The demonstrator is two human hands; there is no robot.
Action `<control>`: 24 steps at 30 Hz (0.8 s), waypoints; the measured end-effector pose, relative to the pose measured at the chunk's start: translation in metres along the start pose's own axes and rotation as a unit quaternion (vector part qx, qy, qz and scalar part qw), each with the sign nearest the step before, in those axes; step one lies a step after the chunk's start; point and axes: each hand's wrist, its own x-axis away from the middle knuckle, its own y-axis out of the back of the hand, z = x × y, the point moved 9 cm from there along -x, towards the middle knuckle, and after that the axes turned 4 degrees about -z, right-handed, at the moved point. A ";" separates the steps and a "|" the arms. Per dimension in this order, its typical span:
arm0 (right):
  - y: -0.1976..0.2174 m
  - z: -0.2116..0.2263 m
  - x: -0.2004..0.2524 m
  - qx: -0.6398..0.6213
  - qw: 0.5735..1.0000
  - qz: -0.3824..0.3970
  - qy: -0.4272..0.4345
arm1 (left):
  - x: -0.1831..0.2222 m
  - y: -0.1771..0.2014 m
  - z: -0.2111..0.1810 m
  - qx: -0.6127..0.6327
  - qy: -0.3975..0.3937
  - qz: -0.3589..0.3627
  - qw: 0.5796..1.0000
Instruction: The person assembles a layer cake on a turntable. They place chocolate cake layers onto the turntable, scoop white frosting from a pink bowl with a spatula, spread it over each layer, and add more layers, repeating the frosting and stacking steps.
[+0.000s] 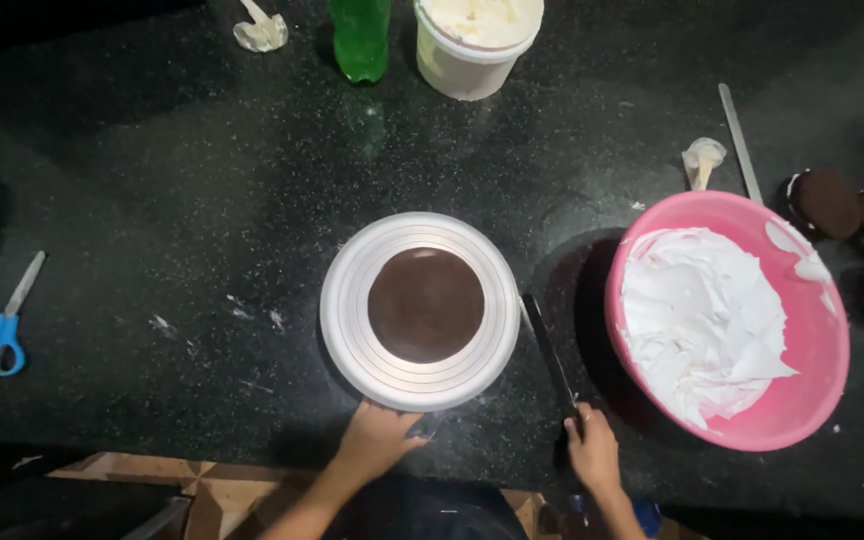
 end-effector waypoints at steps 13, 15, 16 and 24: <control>-0.025 0.300 0.085 -0.249 0.924 0.283 0.065 | 0.162 -0.079 0.076 0.798 0.402 -0.249 0.374; -0.045 0.338 0.089 -0.246 0.913 0.298 0.134 | 0.162 -0.070 0.106 0.657 0.363 -0.345 0.563; -0.055 0.360 0.101 -0.241 0.896 0.319 0.195 | 0.170 -0.047 0.108 0.472 0.309 -0.419 0.711; -0.020 0.333 0.118 -0.293 0.804 0.507 -0.102 | 0.137 0.116 0.088 0.464 0.449 -0.514 0.565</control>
